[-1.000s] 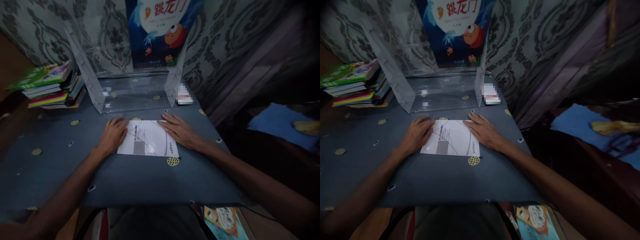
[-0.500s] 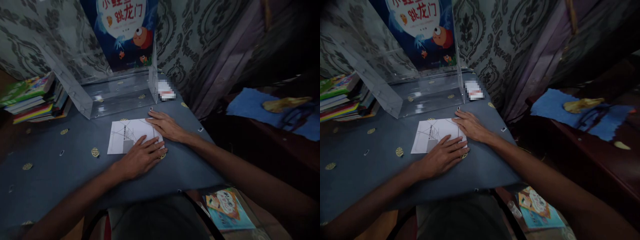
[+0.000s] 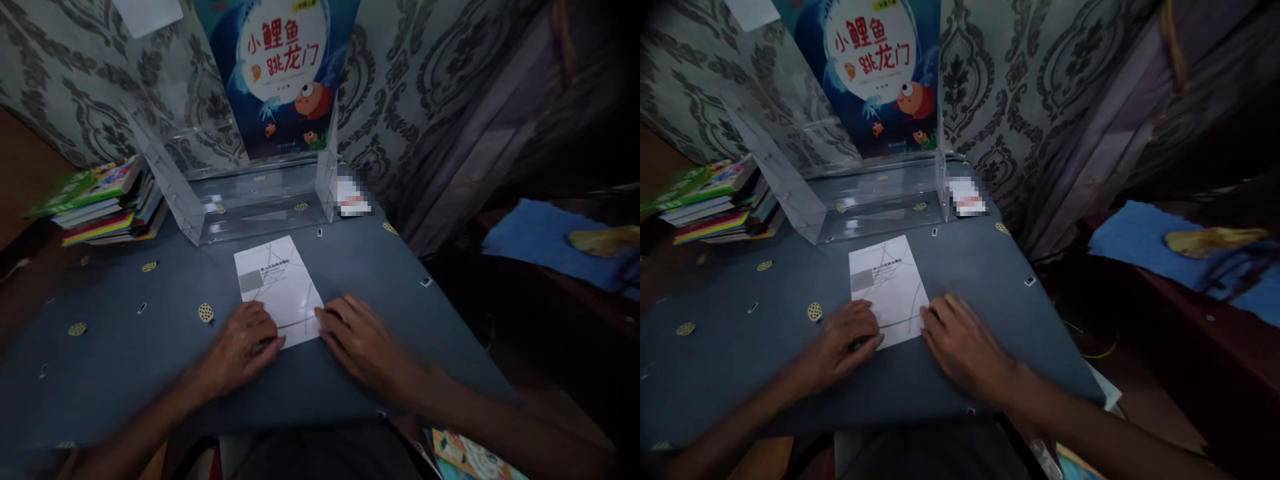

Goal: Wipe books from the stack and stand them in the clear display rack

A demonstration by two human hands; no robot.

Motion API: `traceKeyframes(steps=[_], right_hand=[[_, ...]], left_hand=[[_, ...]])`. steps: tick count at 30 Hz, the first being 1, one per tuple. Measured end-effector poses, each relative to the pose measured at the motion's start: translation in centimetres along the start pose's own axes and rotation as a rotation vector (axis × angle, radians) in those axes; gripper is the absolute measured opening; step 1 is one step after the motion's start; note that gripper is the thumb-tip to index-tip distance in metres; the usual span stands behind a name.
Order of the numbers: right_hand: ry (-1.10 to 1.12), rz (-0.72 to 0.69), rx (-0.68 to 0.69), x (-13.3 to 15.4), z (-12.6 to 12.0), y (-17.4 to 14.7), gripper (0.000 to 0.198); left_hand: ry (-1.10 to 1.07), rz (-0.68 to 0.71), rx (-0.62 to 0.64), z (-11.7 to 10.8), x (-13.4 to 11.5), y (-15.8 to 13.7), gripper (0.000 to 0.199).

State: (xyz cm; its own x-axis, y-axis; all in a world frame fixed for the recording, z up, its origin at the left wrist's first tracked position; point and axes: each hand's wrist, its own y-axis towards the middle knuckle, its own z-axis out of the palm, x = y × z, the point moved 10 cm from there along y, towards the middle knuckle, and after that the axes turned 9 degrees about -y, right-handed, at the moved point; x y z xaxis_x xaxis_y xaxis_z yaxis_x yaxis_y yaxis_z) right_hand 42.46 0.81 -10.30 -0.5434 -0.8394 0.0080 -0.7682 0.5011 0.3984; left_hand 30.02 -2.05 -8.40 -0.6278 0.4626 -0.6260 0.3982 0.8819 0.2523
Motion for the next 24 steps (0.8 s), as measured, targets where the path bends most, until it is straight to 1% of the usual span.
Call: traceKeyframes(steps=[1, 3, 5, 6, 9, 12, 15, 17, 21, 24], right_hand=[[0.007, -0.021, -0.021, 0.9, -0.4, -0.3, 0.027], [0.027, -0.047, -0.044, 2.2, -0.8, -0.5, 0.027], [0.053, -0.056, -0.034, 2.6, -0.7, -0.2, 0.025], [0.066, -0.057, -0.023, 2.5, -0.5, 0.1, 0.025], [0.082, -0.043, -0.01, 1.5, 0.0, 1.6, 0.023], [0.086, -0.027, 0.003, 0.2, 0.9, 3.4, 0.026], [0.099, -0.018, 0.024, -0.9, 1.8, 5.5, 0.027], [0.118, -0.022, 0.007, -1.4, 2.3, 6.8, 0.028], [0.209, -0.06, -0.051, -1.8, 3.7, 9.2, 0.031], [0.251, -0.092, -0.033, -1.9, 5.5, 10.8, 0.036]], left_hand=[[0.028, -0.028, -0.045, -0.5, 0.7, -0.3, 0.026], [0.106, -0.087, -0.116, -1.1, 2.1, -0.7, 0.018], [0.194, -0.131, -0.128, -1.0, 3.2, -1.0, 0.011], [0.239, -0.135, -0.117, -0.7, 3.6, -1.0, 0.014], [0.362, -0.116, -0.062, 0.4, 4.3, -0.3, 0.024], [0.423, -0.124, -0.032, 0.9, 5.3, 0.8, 0.032], [0.458, -0.153, -0.067, 0.7, 6.2, 1.8, 0.036], [0.487, -0.168, -0.095, 0.7, 6.4, 2.2, 0.036], [0.534, -0.214, -0.144, 1.3, 6.4, 2.6, 0.04], [0.572, -0.256, -0.197, 1.7, 6.3, 2.7, 0.047]])
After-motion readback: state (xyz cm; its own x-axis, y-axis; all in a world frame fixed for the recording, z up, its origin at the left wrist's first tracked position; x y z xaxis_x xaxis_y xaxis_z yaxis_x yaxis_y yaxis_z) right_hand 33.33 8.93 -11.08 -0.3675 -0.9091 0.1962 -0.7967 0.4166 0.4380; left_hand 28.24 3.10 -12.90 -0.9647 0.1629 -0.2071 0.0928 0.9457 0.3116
